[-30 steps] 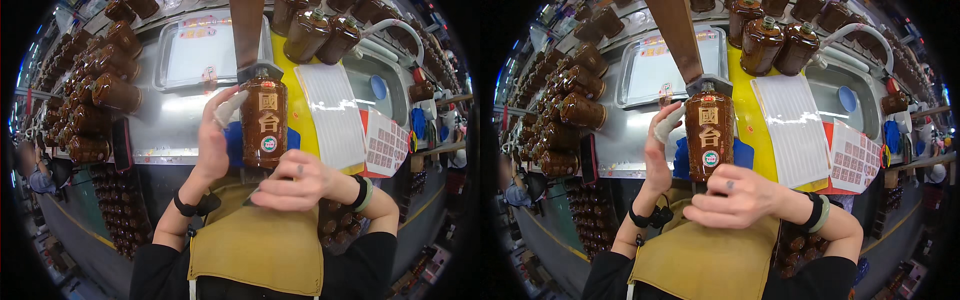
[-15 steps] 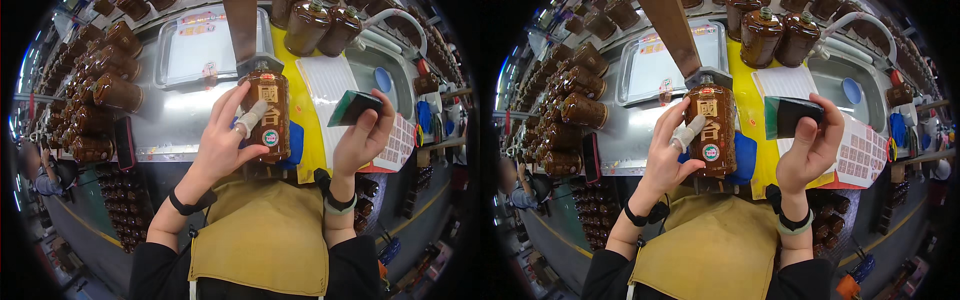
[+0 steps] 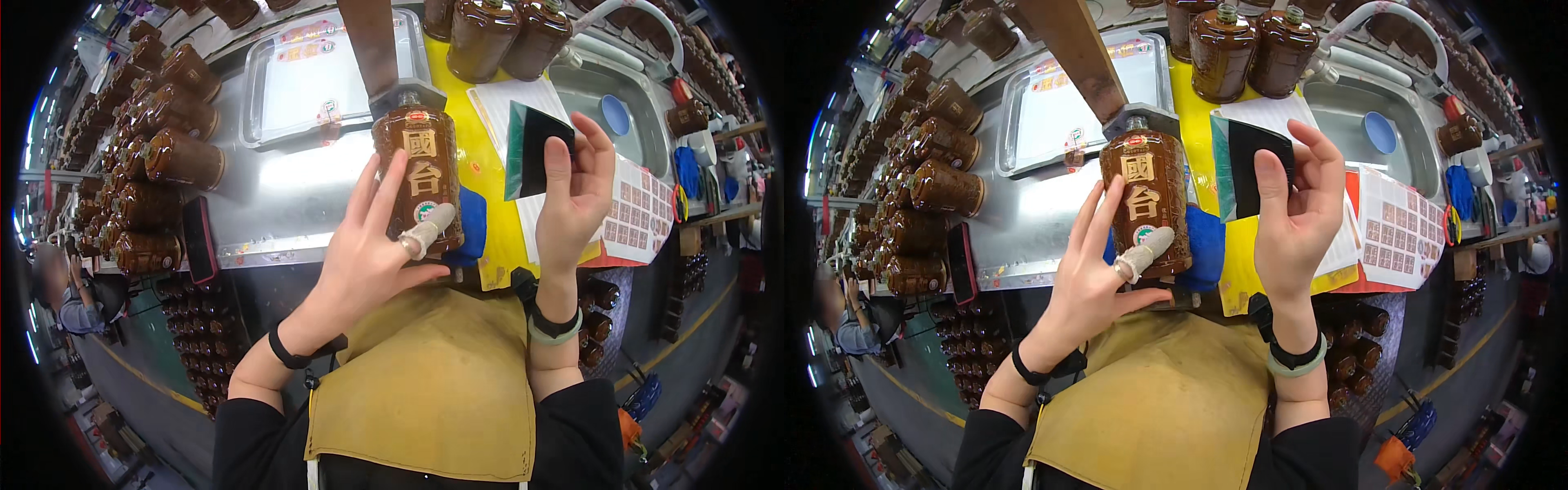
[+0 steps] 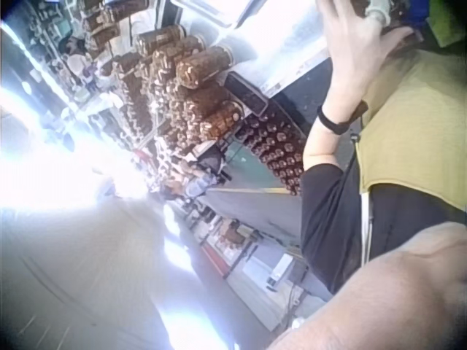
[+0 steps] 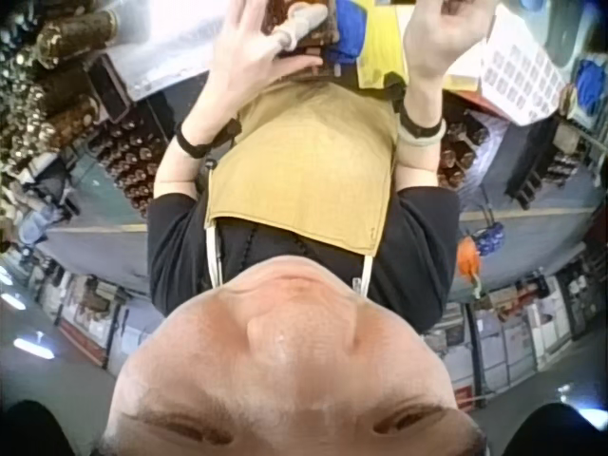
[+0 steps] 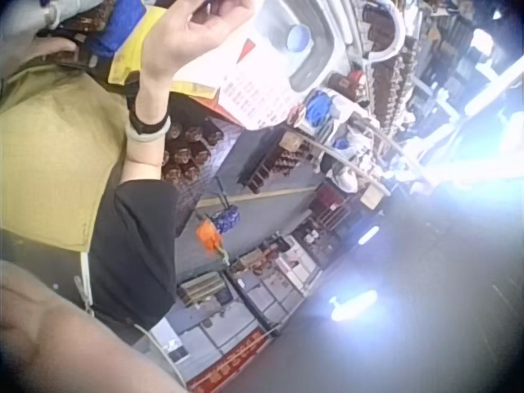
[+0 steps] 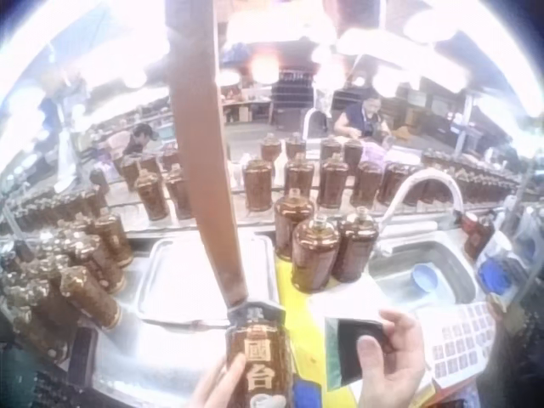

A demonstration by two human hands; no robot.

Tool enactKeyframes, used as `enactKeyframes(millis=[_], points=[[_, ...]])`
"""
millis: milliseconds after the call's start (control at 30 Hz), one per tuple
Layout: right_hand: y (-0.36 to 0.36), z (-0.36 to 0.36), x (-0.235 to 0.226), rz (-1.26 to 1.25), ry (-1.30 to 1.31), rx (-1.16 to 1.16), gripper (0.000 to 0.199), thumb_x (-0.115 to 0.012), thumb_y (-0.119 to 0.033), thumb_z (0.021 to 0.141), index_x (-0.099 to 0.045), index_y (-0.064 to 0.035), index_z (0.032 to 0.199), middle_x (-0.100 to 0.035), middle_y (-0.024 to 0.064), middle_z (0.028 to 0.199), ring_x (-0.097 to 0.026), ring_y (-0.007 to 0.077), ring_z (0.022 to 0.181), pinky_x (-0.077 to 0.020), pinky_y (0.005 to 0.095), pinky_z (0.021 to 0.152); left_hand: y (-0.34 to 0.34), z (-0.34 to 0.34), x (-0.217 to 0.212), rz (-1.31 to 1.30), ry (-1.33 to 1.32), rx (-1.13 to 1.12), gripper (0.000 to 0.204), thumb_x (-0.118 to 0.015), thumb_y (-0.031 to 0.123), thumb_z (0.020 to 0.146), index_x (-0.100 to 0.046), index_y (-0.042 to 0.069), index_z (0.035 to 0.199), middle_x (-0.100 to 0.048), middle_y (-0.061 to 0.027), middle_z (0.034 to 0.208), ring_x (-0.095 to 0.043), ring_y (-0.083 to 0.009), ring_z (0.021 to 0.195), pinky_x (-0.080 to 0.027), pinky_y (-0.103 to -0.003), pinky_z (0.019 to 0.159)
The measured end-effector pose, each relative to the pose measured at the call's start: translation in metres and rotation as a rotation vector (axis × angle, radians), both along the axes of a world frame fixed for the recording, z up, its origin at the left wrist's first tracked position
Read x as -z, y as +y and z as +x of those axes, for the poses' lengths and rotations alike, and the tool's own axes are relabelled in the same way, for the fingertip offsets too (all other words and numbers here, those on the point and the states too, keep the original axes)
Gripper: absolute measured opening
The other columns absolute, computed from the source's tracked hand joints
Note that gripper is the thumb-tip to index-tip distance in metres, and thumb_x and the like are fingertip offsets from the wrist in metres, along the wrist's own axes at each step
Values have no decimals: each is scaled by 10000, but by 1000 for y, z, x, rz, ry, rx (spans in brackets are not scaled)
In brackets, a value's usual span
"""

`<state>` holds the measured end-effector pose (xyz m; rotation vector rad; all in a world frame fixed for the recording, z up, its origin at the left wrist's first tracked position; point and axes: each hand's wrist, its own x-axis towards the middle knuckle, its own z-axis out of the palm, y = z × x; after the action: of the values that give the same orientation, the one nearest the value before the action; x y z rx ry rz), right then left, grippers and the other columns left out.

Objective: The person picks up a bottle from a conveyor belt, applies a label to the front, and smooths it with a squeegee. They then rotate the bottle, apply a second label to the back, smooth it with the squeegee, and place the bottle onto a pallet.

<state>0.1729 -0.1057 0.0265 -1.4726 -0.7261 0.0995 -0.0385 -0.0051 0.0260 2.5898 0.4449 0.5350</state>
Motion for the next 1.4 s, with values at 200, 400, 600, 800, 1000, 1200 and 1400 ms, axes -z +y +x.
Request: enactKeyframes(millis=[200, 400, 600, 800, 1000, 1200, 1400], points=[[10, -24, 8, -112, 74, -134, 227, -696, -68, 978, -635, -32, 1194, -616, 31, 969, -572, 78, 844, -462, 226, 686, -10, -3, 29, 90, -176, -112, 651, -956, 207, 632, -737, 92, 1234, -476, -210, 1540, -487, -440, 1384, -490, -490, 1080], [15, -14, 28, -275, -182, -34, 148, -646, -40, 962, -670, 6, 1101, -682, 171, 1017, -677, 318, 894, -525, 373, 797, 0, 2, 11, 18, -168, -95, 763, -861, 492, 746, -661, 57, 1341, -452, -206, 1548, -455, -452, 1378, -416, -537, 1121], [0, -7, 29, -209, 8, -81, 155, -659, -61, 991, -673, 15, 1125, -678, 63, 984, -618, 104, 822, -505, 267, 745, 25, 13, 5, 318, -5, 49, 783, -565, 832, 804, -769, 201, 1221, -353, -243, 1618, -337, -448, 1457, -296, -586, 1185], [-19, 2, 24, -176, 73, -44, 169, -645, -58, 1016, -658, 17, 1166, -654, 20, 994, -585, 72, 846, -495, 234, 762, 32, 13, -2, 358, 31, 123, 768, -563, 850, 769, -786, 227, 1159, -357, -258, 1619, -318, -464, 1474, -269, -599, 1208], [-23, 1, 23, -204, 22, -56, 170, -644, -62, 1017, -660, 18, 1167, -649, 18, 1019, -569, 65, 870, -482, 225, 781, 31, 16, 2, 361, 11, 156, 822, -545, 875, 738, -789, 198, 1136, -321, -300, 1627, -324, -483, 1471, -282, -608, 1196], [-18, -3, 21, -152, 101, -129, 209, -641, -49, 1009, -646, 15, 1207, -655, 15, 1057, -587, 76, 914, -474, 225, 795, 33, 18, -2, 315, -55, 37, 707, -711, 729, 638, -806, 182, 1075, -325, -275, 1634, -322, -478, 1478, -289, -613, 1183], [-10, 6, 12, -161, -182, -167, 320, -625, 2, 980, -614, -5, 1299, -663, 61, 1116, -611, 97, 921, -499, 239, 802, 29, 8, 16, 299, -57, -83, 778, -630, 768, 781, -723, 210, 1316, -364, -246, 1623, -391, -484, 1434, -374, -574, 1148]])
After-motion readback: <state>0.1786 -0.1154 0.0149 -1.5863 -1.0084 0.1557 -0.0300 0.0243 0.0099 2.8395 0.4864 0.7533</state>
